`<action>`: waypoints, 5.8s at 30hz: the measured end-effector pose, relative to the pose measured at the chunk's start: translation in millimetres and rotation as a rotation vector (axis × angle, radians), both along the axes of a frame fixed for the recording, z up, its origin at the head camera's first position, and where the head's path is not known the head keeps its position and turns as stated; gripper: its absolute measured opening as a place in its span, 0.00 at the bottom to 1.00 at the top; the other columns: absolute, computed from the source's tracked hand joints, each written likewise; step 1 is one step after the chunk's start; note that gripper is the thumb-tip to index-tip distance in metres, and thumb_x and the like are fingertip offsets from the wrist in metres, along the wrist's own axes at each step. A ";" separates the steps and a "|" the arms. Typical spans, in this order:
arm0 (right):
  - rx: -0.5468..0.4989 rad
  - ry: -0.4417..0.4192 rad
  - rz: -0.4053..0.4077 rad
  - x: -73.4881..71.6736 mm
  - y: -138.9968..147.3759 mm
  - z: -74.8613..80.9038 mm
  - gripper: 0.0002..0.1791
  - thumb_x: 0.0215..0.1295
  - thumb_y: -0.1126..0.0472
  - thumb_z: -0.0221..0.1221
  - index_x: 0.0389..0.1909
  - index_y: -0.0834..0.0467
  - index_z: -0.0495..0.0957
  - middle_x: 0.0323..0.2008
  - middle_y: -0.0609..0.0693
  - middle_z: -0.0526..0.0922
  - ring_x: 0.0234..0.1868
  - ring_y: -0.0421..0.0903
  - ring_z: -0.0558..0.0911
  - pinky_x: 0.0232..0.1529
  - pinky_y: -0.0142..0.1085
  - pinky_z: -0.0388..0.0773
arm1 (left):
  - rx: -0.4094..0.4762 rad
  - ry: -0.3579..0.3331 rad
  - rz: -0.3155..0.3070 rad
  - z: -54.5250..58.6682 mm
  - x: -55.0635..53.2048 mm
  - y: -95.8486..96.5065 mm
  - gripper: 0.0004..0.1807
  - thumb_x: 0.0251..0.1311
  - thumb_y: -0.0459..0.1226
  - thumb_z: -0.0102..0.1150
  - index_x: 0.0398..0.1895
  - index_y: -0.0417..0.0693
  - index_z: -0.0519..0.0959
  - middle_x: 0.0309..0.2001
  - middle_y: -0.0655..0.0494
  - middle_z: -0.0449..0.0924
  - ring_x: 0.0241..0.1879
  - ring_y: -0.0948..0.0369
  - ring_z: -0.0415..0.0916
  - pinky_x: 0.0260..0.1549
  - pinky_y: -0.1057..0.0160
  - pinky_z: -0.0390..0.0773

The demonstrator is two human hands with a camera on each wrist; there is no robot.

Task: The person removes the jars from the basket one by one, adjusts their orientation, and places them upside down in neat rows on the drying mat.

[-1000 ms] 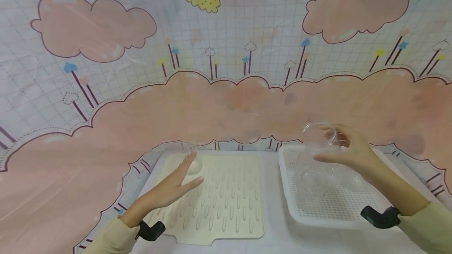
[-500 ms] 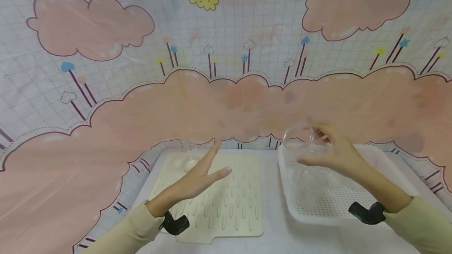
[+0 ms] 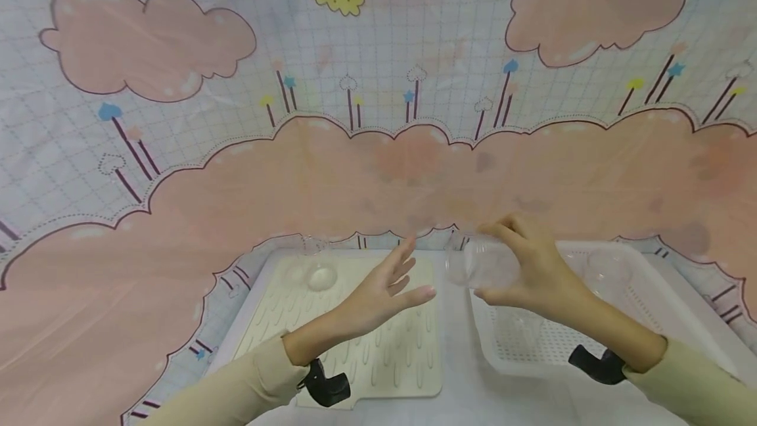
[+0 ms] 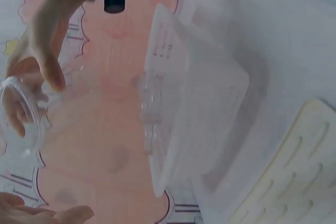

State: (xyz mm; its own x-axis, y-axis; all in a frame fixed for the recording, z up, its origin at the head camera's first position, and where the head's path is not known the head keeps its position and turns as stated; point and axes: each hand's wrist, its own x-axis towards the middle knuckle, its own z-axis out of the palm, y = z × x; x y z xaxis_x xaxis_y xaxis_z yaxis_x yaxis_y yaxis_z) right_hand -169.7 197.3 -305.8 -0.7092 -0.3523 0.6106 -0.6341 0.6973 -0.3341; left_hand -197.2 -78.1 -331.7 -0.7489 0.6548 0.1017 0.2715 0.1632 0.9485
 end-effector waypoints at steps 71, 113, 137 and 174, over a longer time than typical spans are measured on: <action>-1.600 -0.741 0.724 24.3 -41.0 -88.1 0.15 0.79 0.62 0.44 0.58 0.55 0.75 0.59 0.54 0.76 0.67 0.52 0.72 0.70 0.43 0.63 | 0.165 0.005 0.066 -8.2 -5.7 13.5 0.37 0.56 0.39 0.74 0.69 0.50 0.71 0.61 0.52 0.77 0.59 0.53 0.77 0.48 0.57 0.82; -1.676 -0.760 0.425 -2.9 -51.4 -63.0 0.09 0.72 0.61 0.53 0.50 0.55 0.70 0.54 0.52 0.73 0.67 0.55 0.69 0.70 0.44 0.64 | 0.175 0.178 0.185 -13.3 -14.5 -30.5 0.42 0.56 0.35 0.73 0.73 0.52 0.65 0.68 0.58 0.70 0.68 0.59 0.66 0.66 0.59 0.67; -1.619 -0.770 0.158 -73.4 -92.1 -51.9 0.19 0.66 0.75 0.56 0.54 0.58 0.65 0.45 0.47 0.75 0.49 0.44 0.80 0.70 0.47 0.63 | -0.144 0.240 0.578 -61.1 -24.3 -133.2 0.44 0.64 0.48 0.66 0.79 0.62 0.54 0.78 0.55 0.52 0.76 0.43 0.47 0.68 0.33 0.51; -1.172 -0.800 -0.191 -135.9 -182.2 -103.0 0.41 0.45 0.70 0.77 0.62 0.61 0.70 0.61 0.57 0.70 0.62 0.55 0.69 0.61 0.47 0.73 | -0.613 0.220 0.536 -156.8 -26.6 -204.8 0.54 0.64 0.58 0.59 0.78 0.34 0.45 0.78 0.32 0.36 0.75 0.35 0.29 0.68 0.32 0.32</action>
